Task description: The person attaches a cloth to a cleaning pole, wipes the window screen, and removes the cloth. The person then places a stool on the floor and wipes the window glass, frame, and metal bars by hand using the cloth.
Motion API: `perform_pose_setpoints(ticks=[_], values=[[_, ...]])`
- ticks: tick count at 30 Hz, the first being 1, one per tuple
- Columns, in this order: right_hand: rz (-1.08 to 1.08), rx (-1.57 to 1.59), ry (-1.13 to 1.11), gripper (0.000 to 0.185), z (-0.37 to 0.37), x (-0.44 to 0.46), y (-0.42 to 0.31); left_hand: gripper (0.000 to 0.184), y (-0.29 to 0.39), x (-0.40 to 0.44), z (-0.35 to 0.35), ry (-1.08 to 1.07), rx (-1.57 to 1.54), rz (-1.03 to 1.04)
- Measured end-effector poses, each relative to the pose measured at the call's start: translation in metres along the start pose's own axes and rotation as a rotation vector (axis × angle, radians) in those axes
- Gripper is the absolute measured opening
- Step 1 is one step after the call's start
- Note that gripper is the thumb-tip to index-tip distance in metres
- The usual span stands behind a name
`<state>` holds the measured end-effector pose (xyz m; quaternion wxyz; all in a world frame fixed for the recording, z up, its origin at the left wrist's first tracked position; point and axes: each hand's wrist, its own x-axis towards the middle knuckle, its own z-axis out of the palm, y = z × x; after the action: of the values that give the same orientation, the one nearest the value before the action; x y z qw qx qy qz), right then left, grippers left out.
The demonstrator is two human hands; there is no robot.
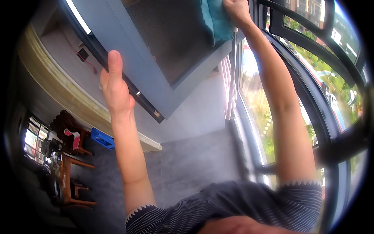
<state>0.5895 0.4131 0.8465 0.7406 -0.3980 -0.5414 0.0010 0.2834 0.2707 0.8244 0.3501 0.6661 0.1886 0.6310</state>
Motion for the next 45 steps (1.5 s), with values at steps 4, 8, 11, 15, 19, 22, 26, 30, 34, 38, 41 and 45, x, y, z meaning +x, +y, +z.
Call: perform_pose_setpoints(ticks=[4, 8, 11, 15, 19, 22, 26, 30, 34, 38, 41, 45], values=[[0.113, 0.087, -0.036, 0.021, -0.001, -0.015, -0.013, 0.062, -0.001, 0.001, 0.000, -0.005, 0.015, 0.010], [-0.124, 0.169, -0.083, 0.023, 0.026, -0.077, -0.064, 0.060, -0.005, 0.004, -0.003, 0.069, 0.044, 0.043], [-0.044, 0.150, -0.284, 0.035, 0.026, -0.135, -0.108, 0.060, -0.002, 0.003, -0.002, 0.097, 0.047, 0.065], [-0.018, 0.139, -0.263, 0.042, 0.023, -0.168, -0.106, 0.064, 0.003, 0.000, 0.007, 0.096, -0.040, 0.064], [0.003, 0.220, -0.272, 0.036, 0.023, -0.164, -0.099, 0.064, 0.002, 0.000, 0.007, 0.118, -0.067, 0.051], [0.028, 0.246, -0.282, 0.035, 0.019, -0.157, -0.094, 0.061, 0.005, -0.002, 0.010, 0.152, -0.073, 0.043], [0.011, 0.198, -0.248, 0.033, 0.007, -0.136, -0.055, 0.053, 0.003, -0.002, 0.002, 0.152, -0.093, 0.001], [0.027, 0.249, -0.139, 0.019, -0.008, -0.080, 0.022, 0.053, -0.001, -0.003, 0.000, 0.247, -0.074, 0.029], [0.023, 0.297, -0.122, 0.017, -0.034, -0.017, 0.107, 0.051, -0.003, -0.004, -0.007, 0.368, -0.075, 0.108], [0.164, 0.333, -0.076, 0.015, -0.054, 0.018, 0.137, 0.061, -0.003, -0.007, -0.012, 0.465, -0.070, 0.133], [0.249, 0.449, -0.055, 0.021, -0.057, 0.030, 0.164, 0.062, -0.004, -0.009, -0.008, 0.514, 0.009, 0.169], [0.317, 0.473, -0.146, 0.023, -0.061, 0.021, 0.138, 0.050, -0.002, -0.010, -0.014, 0.390, -0.078, 0.130]])
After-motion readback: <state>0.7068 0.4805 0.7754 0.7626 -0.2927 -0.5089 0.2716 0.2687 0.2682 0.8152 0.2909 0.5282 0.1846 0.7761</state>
